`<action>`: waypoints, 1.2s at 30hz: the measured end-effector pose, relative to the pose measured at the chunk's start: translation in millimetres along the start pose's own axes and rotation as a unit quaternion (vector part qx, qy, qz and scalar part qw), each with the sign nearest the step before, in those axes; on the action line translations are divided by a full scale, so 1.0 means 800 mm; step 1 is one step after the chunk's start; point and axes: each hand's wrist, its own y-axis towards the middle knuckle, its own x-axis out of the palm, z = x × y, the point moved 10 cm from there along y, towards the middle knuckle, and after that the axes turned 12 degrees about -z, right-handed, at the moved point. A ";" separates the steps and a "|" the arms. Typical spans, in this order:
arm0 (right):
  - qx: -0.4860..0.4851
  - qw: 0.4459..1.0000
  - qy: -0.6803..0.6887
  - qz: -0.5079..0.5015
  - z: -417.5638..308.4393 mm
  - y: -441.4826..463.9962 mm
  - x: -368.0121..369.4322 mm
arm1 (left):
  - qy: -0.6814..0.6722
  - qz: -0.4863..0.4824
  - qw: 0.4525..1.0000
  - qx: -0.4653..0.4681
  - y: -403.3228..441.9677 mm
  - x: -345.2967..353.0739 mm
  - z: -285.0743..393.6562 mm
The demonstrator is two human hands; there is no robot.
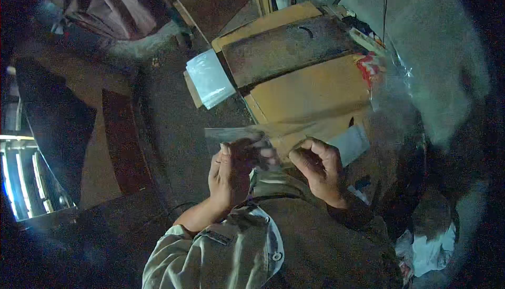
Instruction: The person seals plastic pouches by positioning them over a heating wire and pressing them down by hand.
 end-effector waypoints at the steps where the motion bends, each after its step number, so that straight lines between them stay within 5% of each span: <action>1: 0.003 1.000 -0.028 -0.012 0.002 -0.001 -0.001 | 0.007 -0.004 1.000 0.006 -0.001 -0.002 0.001; 6: -0.045 0.996 -0.048 0.056 -0.005 -0.014 -0.021 | 0.082 0.041 0.995 0.044 -0.004 -0.016 0.051; 10: -0.051 0.987 -0.122 0.096 -0.035 -0.019 -0.068 | 0.260 -0.045 0.964 -0.006 0.008 0.016 0.082; 12: -0.179 0.970 -0.163 0.006 -0.089 0.004 -0.052 | 0.293 -0.218 0.918 -0.156 0.005 0.049 0.059; 13: -0.180 0.970 -0.164 0.008 -0.102 0.018 -0.056 | 0.312 -0.261 0.902 -0.142 0.009 0.054 0.056; 14: -0.225 0.942 -0.233 -0.093 -0.121 0.031 -0.029 | 0.328 -0.303 0.886 -0.127 0.013 0.059 0.053; 15: -0.264 0.897 -0.298 -0.193 -0.131 0.033 0.001 | 0.342 -0.444 0.826 -0.061 0.007 0.093 0.052; 16: -0.266 0.895 -0.301 -0.192 -0.133 0.040 0.005 | 0.348 -0.495 0.795 -0.048 -0.001 0.108 0.053; 19: -0.270 0.829 -0.292 -0.392 -0.095 0.044 0.052 | 0.375 -0.637 0.673 -0.037 -0.032 0.132 0.053; 21: -0.204 0.843 -0.164 -0.469 -0.067 0.044 0.057 | 0.316 -0.636 0.704 -0.013 -0.024 0.141 0.072; 23: -0.312 0.768 -0.225 -0.512 -0.053 0.031 0.060 | 0.235 -0.639 0.732 0.033 -0.015 0.144 0.094; 24: -0.311 0.765 -0.225 -0.517 -0.049 0.035 0.057 | 0.193 -0.618 0.761 0.031 -0.009 0.137 0.103; 26: -0.132 0.763 0.040 -0.632 -0.034 0.037 0.061 | 0.107 -0.574 0.811 0.034 0.002 0.122 0.121; 30: -0.165 0.821 -0.026 -0.546 -0.017 0.062 0.034 | 0.257 -0.565 0.784 0.009 0.028 0.087 0.133; 32: -0.219 0.808 -0.032 -0.546 -0.025 0.067 0.015 | 0.336 -0.481 0.809 -0.045 0.056 0.050 0.149; 34: 0.140 0.885 0.071 -0.439 0.034 0.085 -0.010 | 0.380 -0.280 0.875 -0.105 0.089 -0.032 0.152; 36: 0.162 0.912 -0.020 -0.376 0.058 0.108 -0.028 | 0.388 0.054 0.919 -0.048 0.107 -0.126 0.170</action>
